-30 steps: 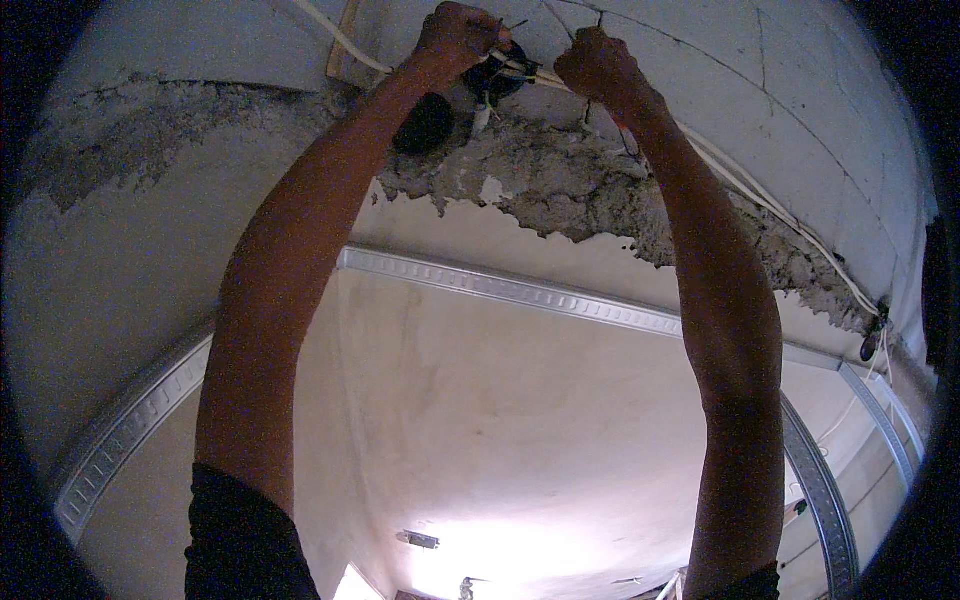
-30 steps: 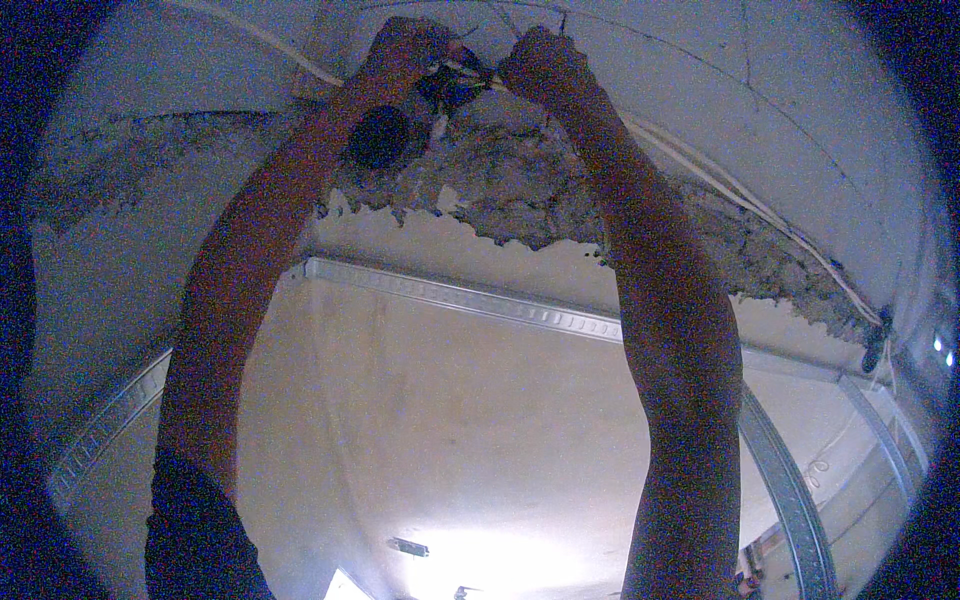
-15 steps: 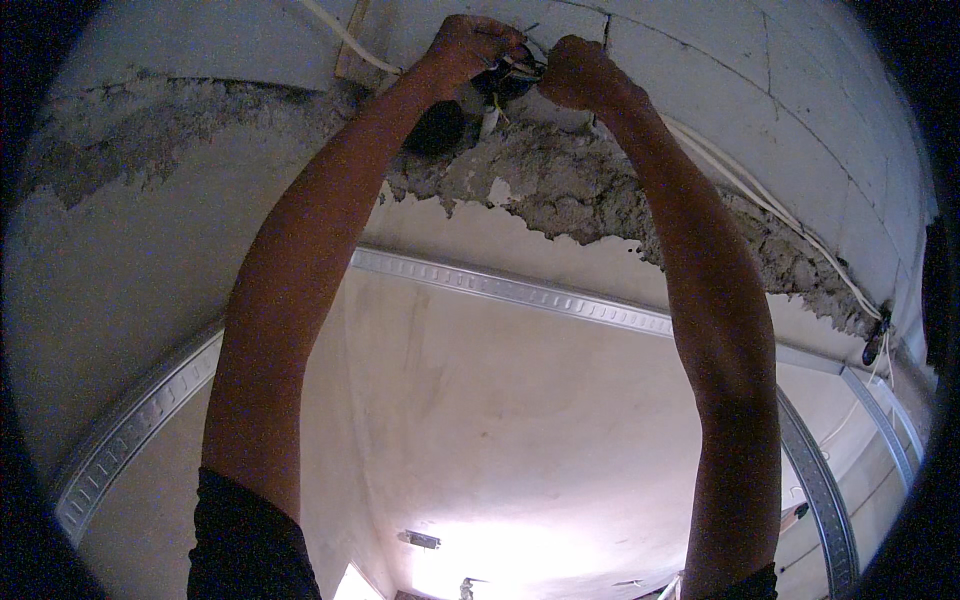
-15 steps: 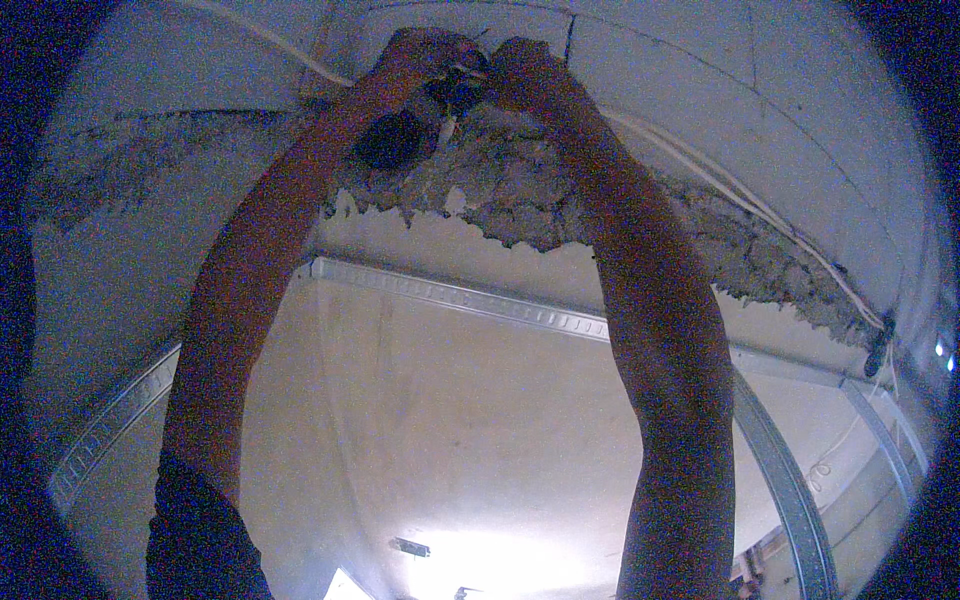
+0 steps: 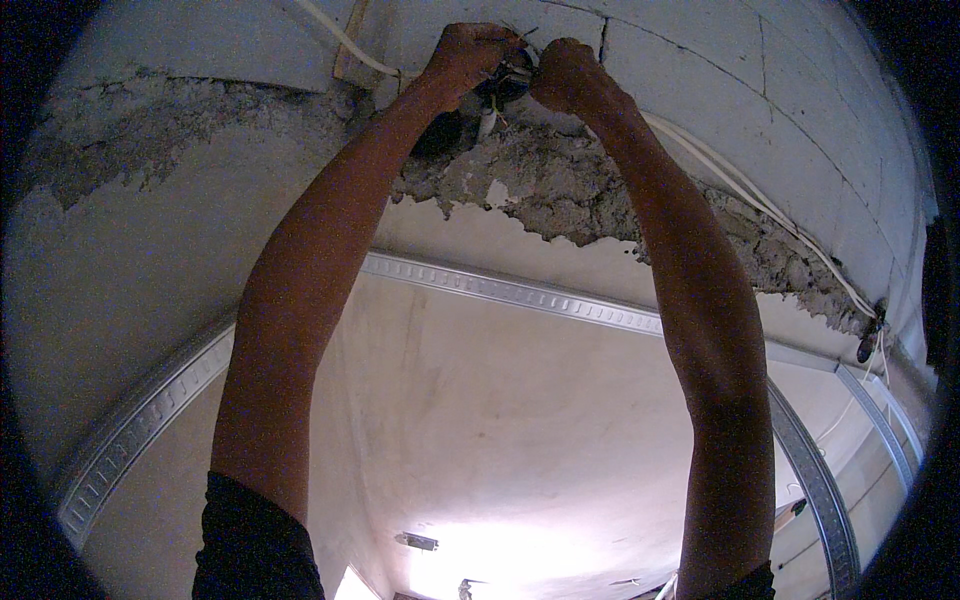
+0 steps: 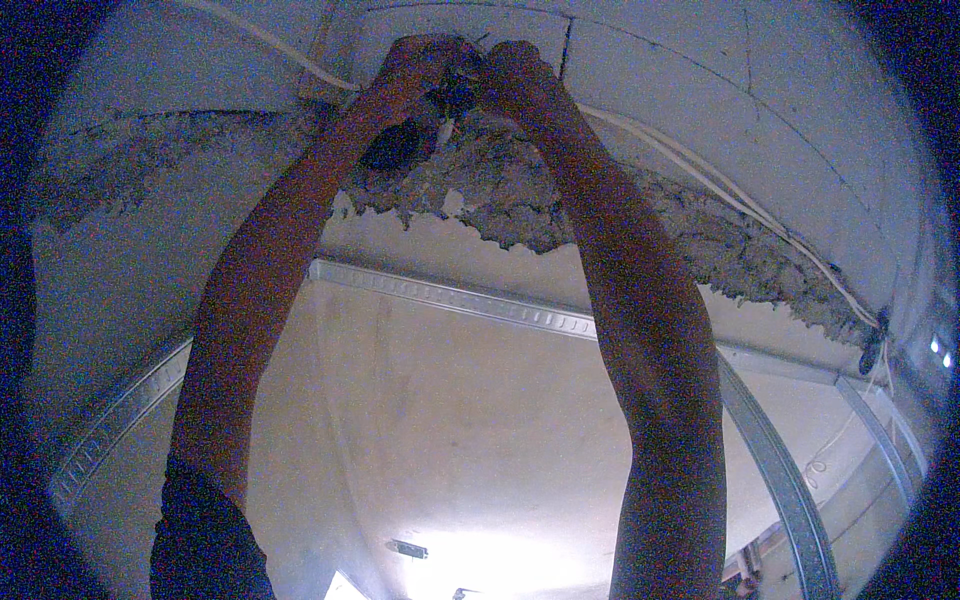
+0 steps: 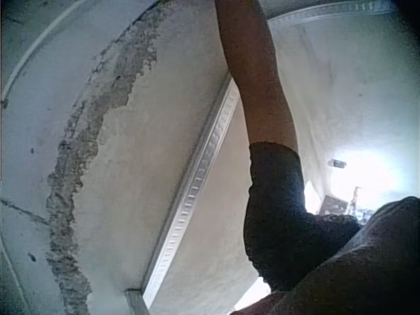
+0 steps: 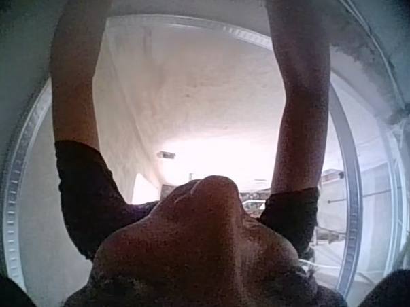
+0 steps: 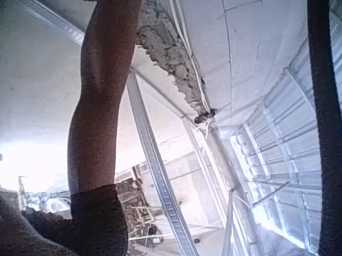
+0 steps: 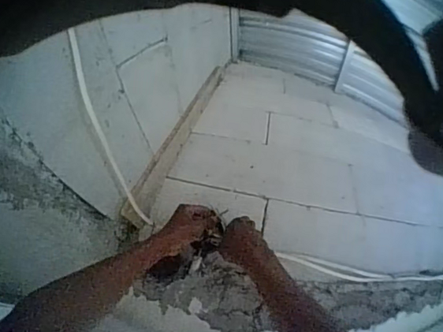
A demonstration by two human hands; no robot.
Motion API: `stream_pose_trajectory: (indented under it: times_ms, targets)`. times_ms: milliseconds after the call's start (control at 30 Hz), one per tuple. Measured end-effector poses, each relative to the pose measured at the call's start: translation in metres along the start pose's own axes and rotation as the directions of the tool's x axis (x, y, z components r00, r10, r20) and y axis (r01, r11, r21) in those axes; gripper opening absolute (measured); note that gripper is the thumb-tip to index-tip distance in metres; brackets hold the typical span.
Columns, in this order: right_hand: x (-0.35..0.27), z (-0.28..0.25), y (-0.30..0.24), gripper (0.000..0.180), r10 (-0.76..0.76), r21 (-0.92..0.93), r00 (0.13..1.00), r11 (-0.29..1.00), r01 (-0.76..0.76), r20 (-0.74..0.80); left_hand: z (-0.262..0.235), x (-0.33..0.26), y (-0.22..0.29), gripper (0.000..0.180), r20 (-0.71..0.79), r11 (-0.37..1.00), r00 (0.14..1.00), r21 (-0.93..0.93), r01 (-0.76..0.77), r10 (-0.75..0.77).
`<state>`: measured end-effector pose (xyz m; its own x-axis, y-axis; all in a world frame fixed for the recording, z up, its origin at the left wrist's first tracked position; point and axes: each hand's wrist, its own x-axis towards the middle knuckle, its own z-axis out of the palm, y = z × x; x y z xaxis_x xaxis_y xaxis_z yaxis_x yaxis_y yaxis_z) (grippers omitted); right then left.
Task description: The person uses pliers to strip and connect wires to a ceiling-mounted electrical junction box. They repeatedly twist and secure wires within the box while working overhead.
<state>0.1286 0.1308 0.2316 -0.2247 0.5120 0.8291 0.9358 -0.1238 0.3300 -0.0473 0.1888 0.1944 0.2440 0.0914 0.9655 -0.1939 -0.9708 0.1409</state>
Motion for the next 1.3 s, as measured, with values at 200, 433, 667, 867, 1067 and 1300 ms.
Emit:
stream_pose_trajectory:
  times_ms: [200,433,667,867,1067,1300]
  targets:
    - [-0.001,0.017,0.012,0.024,-0.152,-0.166,0.982,0.977,0.133,-0.108,0.003,-0.015,0.024,0.025,0.069,0.999,0.997,-0.03,0.034,-0.032]
    - [-0.001,0.016,0.023,0.031,-0.305,-0.292,0.95,0.916,0.274,-0.066,0.001,-0.002,0.002,0.025,0.125,0.995,0.987,0.027,0.101,-0.104]
    - [-0.019,-0.009,0.026,0.044,-0.356,0.103,0.934,0.928,0.358,-0.036,0.006,0.001,-0.008,0.037,0.089,0.984,0.991,0.156,0.083,-0.097]
    - [-0.033,-0.022,0.027,0.041,-0.29,0.46,0.951,0.862,0.211,0.107,0.015,0.006,-0.005,0.046,0.095,0.991,0.992,0.108,0.077,-0.087]
    - [-0.043,-0.034,0.034,0.045,-0.578,0.312,0.812,0.79,0.528,0.087,0.013,0.012,-0.012,0.052,-0.103,0.918,0.991,0.381,0.114,-0.081]
    - [-0.023,-0.002,0.023,0.05,-0.01,0.426,0.942,0.894,-0.142,0.336,0.025,0.001,0.0,0.032,-0.067,0.972,0.997,0.225,0.062,-0.048]
